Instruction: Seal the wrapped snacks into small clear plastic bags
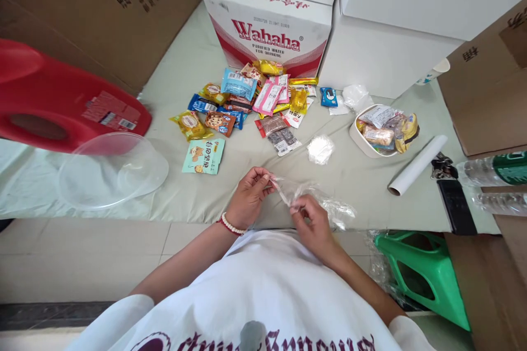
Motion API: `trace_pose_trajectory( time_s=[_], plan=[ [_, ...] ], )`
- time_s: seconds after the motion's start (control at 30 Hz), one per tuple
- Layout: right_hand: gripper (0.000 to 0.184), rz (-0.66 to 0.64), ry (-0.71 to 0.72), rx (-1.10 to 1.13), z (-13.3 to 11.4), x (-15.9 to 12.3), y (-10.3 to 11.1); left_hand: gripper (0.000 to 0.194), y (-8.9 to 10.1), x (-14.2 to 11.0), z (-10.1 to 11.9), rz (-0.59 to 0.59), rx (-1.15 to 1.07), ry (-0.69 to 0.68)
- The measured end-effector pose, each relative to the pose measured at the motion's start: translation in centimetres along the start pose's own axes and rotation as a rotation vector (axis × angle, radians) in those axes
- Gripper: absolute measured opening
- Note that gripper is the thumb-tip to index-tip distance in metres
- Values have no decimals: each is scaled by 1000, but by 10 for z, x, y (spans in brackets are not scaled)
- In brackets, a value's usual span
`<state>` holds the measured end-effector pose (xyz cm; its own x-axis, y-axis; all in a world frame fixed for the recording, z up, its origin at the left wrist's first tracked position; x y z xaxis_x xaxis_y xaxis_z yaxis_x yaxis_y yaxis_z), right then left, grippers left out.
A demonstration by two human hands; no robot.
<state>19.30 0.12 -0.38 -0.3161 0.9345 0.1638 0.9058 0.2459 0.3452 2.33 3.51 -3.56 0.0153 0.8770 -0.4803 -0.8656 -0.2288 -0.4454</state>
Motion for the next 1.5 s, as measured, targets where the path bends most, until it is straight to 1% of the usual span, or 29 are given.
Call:
trace_pose_trajectory(
  time_s=[0.07, 0.1, 0.13, 0.17, 0.23, 0.27, 0.3, 0.37, 0.43, 0.47, 0.57, 0.67, 0.73, 0.77, 0.8, 0.83, 0.9, 0.93, 0.97, 1.0, 1.03, 1.07, 1.13, 1.17, 1.23, 1.3, 1.33, 1.43, 1.5],
  plan=[
    [12, -242, 220, -206, -20, -12, -11, 36, -5, 0, -4, -26, -45, 53],
    [16, -336, 305, -266, -30, -18, -13, 38, -7, 0, -4, -38, -63, 71],
    [18, -385, 363, -293, -40, -22, -9, 39, -9, 0, -4, -43, -75, 73],
    [20, -377, 390, -293, -50, -22, 0, 39, -10, -1, -2, -46, -76, 59],
    [25, -217, 392, -260, -66, -15, 30, 37, -15, -3, 6, -62, -45, -6],
    [31, -126, 372, -245, -69, -9, 44, 36, -19, -5, 12, -79, -22, -46],
    [38, -78, 344, -246, -69, -3, 52, 36, -23, -7, 17, -99, -3, -82],
    [43, -114, 314, -294, -61, 12, 50, 35, -30, -11, 26, -125, 2, -125],
    [28, -183, 350, -376, -51, 29, 36, 36, -30, -12, 34, -94, -34, -125],
    [23, -172, 385, -416, -48, 38, 30, 36, -26, -11, 37, -53, -54, -117],
    [24, -26, 475, -476, -53, 60, 24, 35, -10, -9, 48, 83, -56, -142],
    [21, 65, 522, -447, -65, 64, 22, 43, 7, -8, 54, 121, 53, -202],
    [16, 87, 452, -376, -61, 60, 24, 49, 17, -6, 51, 130, 174, -214],
    [13, 87, 359, -314, -52, 56, 25, 52, 23, -3, 47, 135, 248, -197],
    [14, 77, 221, -227, -37, 52, 24, 52, 28, 0, 41, 141, 326, -166],
    [22, 49, 41, -110, -18, 46, 21, 45, 33, 3, 35, 149, 404, -133],
    [44, -61, -385, 187, 22, 26, 1, 24, 39, 6, 27, 186, 549, -107],
    [53, -113, -575, 335, 36, 15, -12, 19, 40, 5, 27, 211, 604, -136],
    [59, -139, -717, 462, 43, 7, -23, 19, 39, 1, 28, 229, 641, -192],
    [61, -134, -799, 559, 46, 4, -31, 19, 35, -3, 30, 234, 662, -260],
    [61, -91, -820, 623, 45, 8, -35, 19, 30, -9, 32, 219, 670, -318],
    [57, -23, -793, 660, 43, 17, -35, 21, 24, -14, 31, 189, 664, -358],
    [50, 130, -667, 687, 36, 40, -29, 26, 18, -22, 29, 147, 615, -379],
    [48, 196, -594, 683, 31, 51, -24, 30, 20, -23, 27, 158, 558, -367],
    [43, 275, -462, 645, 23, 67, -15, 38, 34, -22, 23, 233, 390, -314],
    [37, 261, -372, 578, 20, 77, -10, 42, 52, -16, 17, 307, 281, -238],
    [35, 233, -346, 542, 20, 80, -10, 40, 59, -14, 16, 335, 288, -207],
    [31, 143, -323, 478, 24, 84, -12, 27, 71, -15, 26, 389, 536, -223],
    [31, 85, -316, 463, 25, 86, -13, 48, 66, -19, 42, 378, 738, -325]
  ],
)
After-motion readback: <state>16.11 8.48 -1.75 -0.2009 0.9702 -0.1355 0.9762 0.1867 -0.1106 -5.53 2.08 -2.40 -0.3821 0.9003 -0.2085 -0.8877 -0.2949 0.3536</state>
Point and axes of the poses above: each hand's wrist, its own x-axis towards the middle knuckle, its own y-axis out of the back of the hand, z = x × y, the point moved 8 cm from there along x, towards the middle knuckle, and after that the axes turned 8 degrees about y, right-handed, at the moved point
